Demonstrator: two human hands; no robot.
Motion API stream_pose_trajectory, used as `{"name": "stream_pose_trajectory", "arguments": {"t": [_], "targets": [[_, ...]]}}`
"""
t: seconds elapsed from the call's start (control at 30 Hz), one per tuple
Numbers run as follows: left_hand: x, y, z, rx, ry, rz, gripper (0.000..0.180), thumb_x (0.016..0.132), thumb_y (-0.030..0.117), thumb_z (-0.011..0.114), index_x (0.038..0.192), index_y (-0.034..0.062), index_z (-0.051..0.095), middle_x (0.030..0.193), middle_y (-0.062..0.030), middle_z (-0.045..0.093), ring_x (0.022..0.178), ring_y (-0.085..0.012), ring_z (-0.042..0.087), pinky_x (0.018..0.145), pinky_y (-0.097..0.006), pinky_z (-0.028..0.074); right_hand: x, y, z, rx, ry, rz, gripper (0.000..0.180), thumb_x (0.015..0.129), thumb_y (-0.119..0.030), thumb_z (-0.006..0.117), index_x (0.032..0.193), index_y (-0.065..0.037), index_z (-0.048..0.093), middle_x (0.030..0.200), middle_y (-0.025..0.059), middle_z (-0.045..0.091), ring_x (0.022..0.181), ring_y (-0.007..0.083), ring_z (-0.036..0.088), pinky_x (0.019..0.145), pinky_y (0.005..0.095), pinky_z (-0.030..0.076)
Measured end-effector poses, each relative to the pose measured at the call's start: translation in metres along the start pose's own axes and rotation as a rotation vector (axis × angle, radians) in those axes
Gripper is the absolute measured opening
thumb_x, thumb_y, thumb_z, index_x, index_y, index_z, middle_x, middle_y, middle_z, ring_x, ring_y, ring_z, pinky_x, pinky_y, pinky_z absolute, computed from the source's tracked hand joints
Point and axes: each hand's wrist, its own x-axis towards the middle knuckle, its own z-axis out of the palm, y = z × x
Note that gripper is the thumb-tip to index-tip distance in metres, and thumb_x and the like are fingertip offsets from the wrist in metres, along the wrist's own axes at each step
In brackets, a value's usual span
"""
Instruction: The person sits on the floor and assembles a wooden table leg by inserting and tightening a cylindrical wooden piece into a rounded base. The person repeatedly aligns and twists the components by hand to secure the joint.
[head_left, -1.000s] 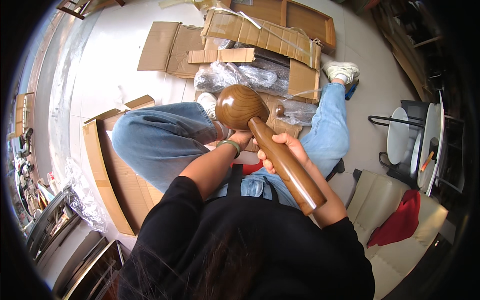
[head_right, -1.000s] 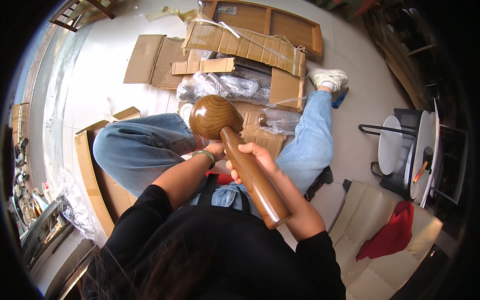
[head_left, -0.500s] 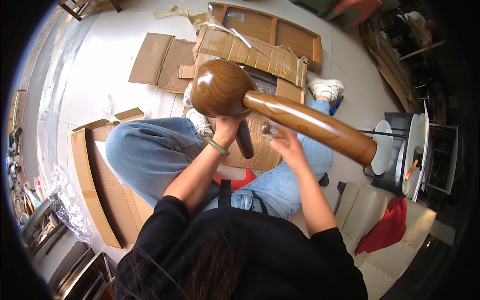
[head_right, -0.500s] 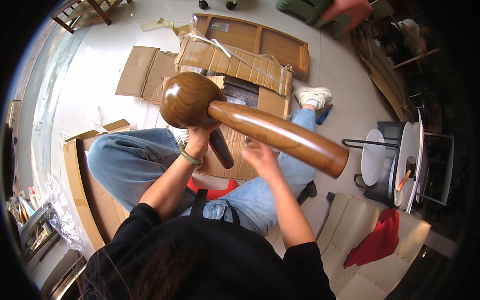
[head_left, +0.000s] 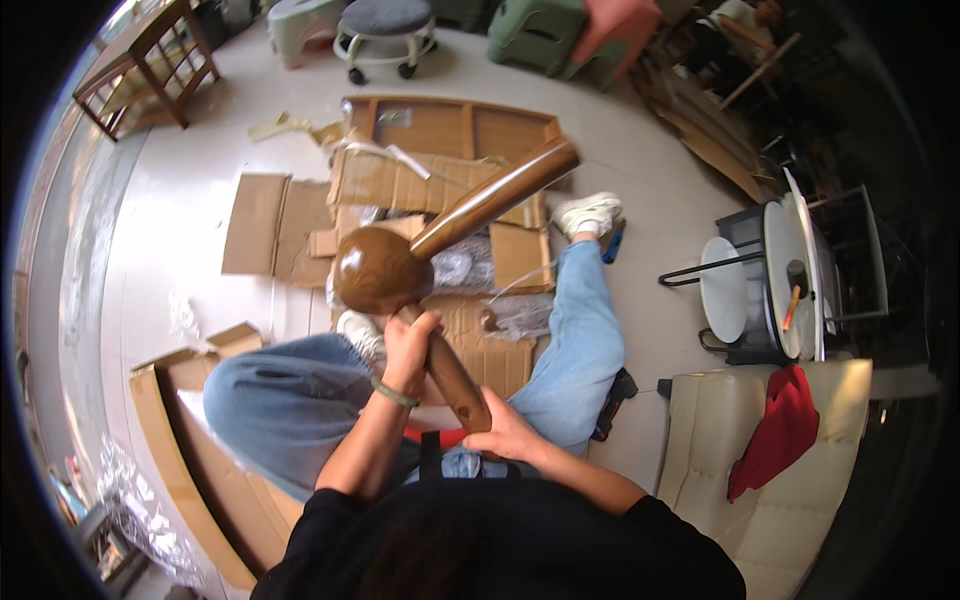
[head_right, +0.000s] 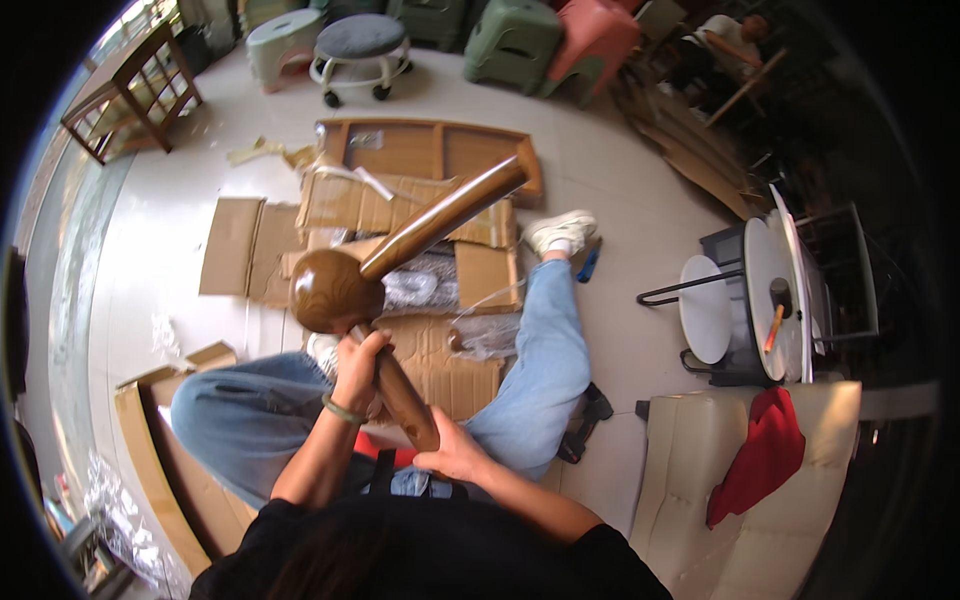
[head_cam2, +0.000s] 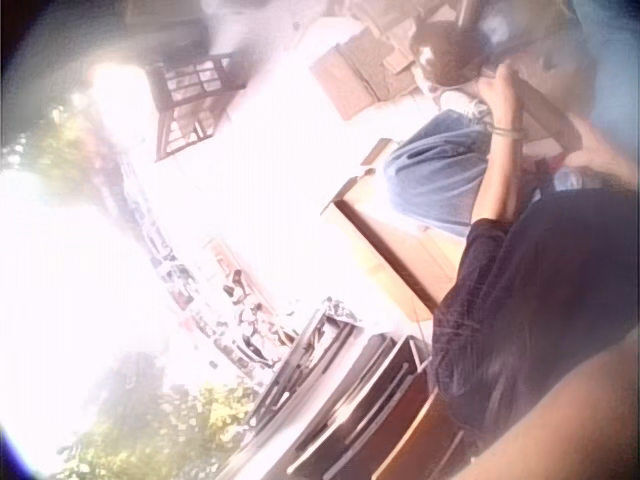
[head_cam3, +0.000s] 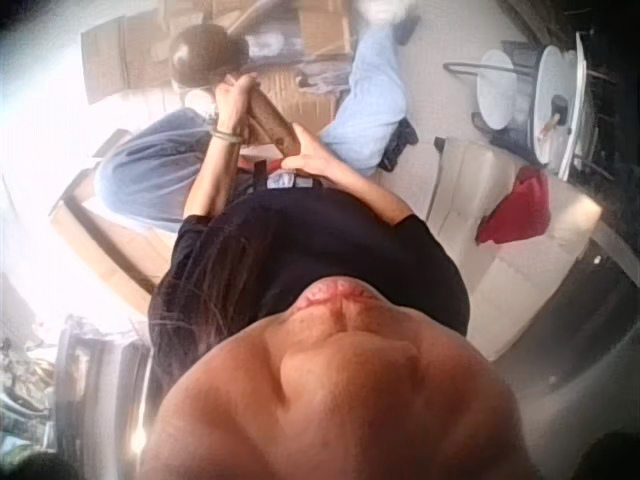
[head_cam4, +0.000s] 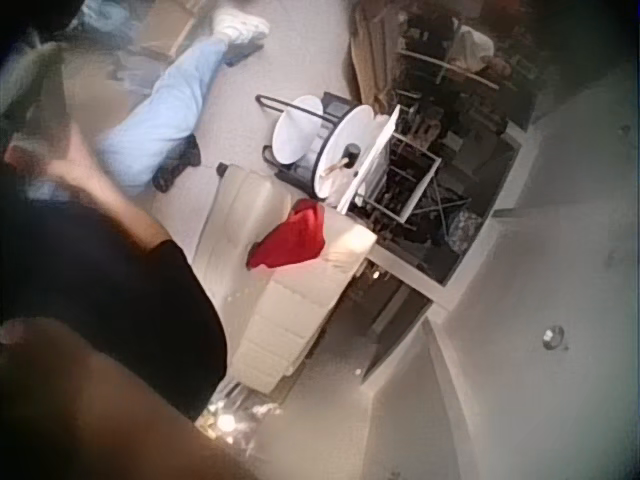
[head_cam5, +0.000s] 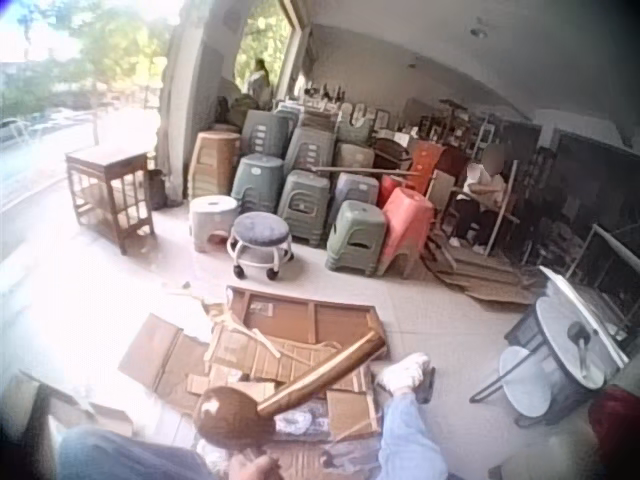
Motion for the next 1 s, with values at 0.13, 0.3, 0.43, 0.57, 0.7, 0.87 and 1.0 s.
{"name": "stream_pose_trajectory", "arguments": {"t": [0.13,0.3,0.43,0.57,0.7,0.87,1.0], "targets": [[0.004,-0.016,-0.001,-0.074,-0.042,-0.109,0.017,0.082,0.015,0.067,0.085,-0.0003,0.06,0.074,-0.0085,0.062,0.062,-0.0188,0.061,0.057,-0.032,0.05,-0.006,-0.018,-0.035,0.686,-0.28,0.345,0.06,0.078,-0.01,0.069,0.131,-0.003,0.041,0.087,0.0096,0.061,0.065,0.0142,0.065,0.058,0.0299,0.055],[-0.01,-0.049,-0.005,-0.072,0.001,-0.4,0.022,0.082,0.014,0.065,0.088,-0.0056,0.058,0.072,-0.0154,0.061,0.06,-0.0269,0.062,0.056,-0.04,0.053,-0.027,-0.023,-0.035,0.874,-0.362,0.518,0.047,0.081,-0.018,0.069,0.119,-0.003,0.046,0.086,0.0089,0.062,0.065,0.0171,0.065,0.058,0.0315,0.057],[-0.023,-0.079,-0.006,-0.108,0.051,-0.501,0.024,0.077,0.01,0.068,0.089,-0.0095,0.06,0.08,-0.0141,0.062,0.065,-0.0269,0.062,0.058,-0.04,0.052,-0.045,-0.02,-0.029,0.96,-0.284,0.501,0.05,0.084,-0.022,0.069,0.123,-0.001,0.046,0.093,0.009,0.062,0.08,0.0166,0.064,0.064,0.0313,0.057],[-0.022,-0.076,-0.021,-0.123,0.023,-0.589,0.023,0.078,0.012,0.068,0.093,-0.003,0.06,0.079,-0.0104,0.06,0.066,-0.0257,0.061,0.06,-0.04,0.053,-0.045,-0.026,-0.024,1.061,-0.346,0.454,0.049,0.091,-0.032,0.067,0.124,0.0,0.049,0.101,0.0086,0.061,0.085,0.0152,0.063,0.069,0.0283,0.055],[-0.024,-0.047,-0.039,-0.083,-0.063,-0.552,0.015,0.08,0.009,0.067,0.09,-0.0011,0.061,0.077,-0.009,0.061,0.064,-0.0226,0.06,0.057,-0.036,0.051,-0.035,-0.035,-0.023,0.778,-0.408,0.174,0.054,0.099,-0.032,0.056,0.141,-0.001,0.043,0.094,0.004,0.064,0.089,0.0124,0.063,0.075,0.0262,0.052],[-0.033,-0.018,-0.03,0.026,-0.152,-0.45,0.014,0.081,0.008,0.066,0.089,-0.0028,0.062,0.078,-0.0097,0.062,0.063,-0.0225,0.061,0.057,-0.036,0.051,-0.03,-0.042,-0.016,-0.217,-0.255,-0.278,0.089,0.074,-0.013,0.081,0.15,-0.028,0.036,0.124,0.0164,0.045,0.12,0.036,0.05,0.1,0.0449,0.045],[-0.02,-0.019,-0.022,0.092,-0.147,-0.553,0.013,0.083,0.009,0.065,0.089,-0.0021,0.062,0.077,-0.0107,0.062,0.063,-0.0238,0.061,0.057,-0.037,0.052,-0.024,-0.045,-0.004,-0.262,0.091,-0.588,0.072,0.071,-0.016,0.083,0.135,-0.019,0.05,0.131,0.0126,0.046,0.124,0.036,0.049,0.105,0.0454,0.041]]}}
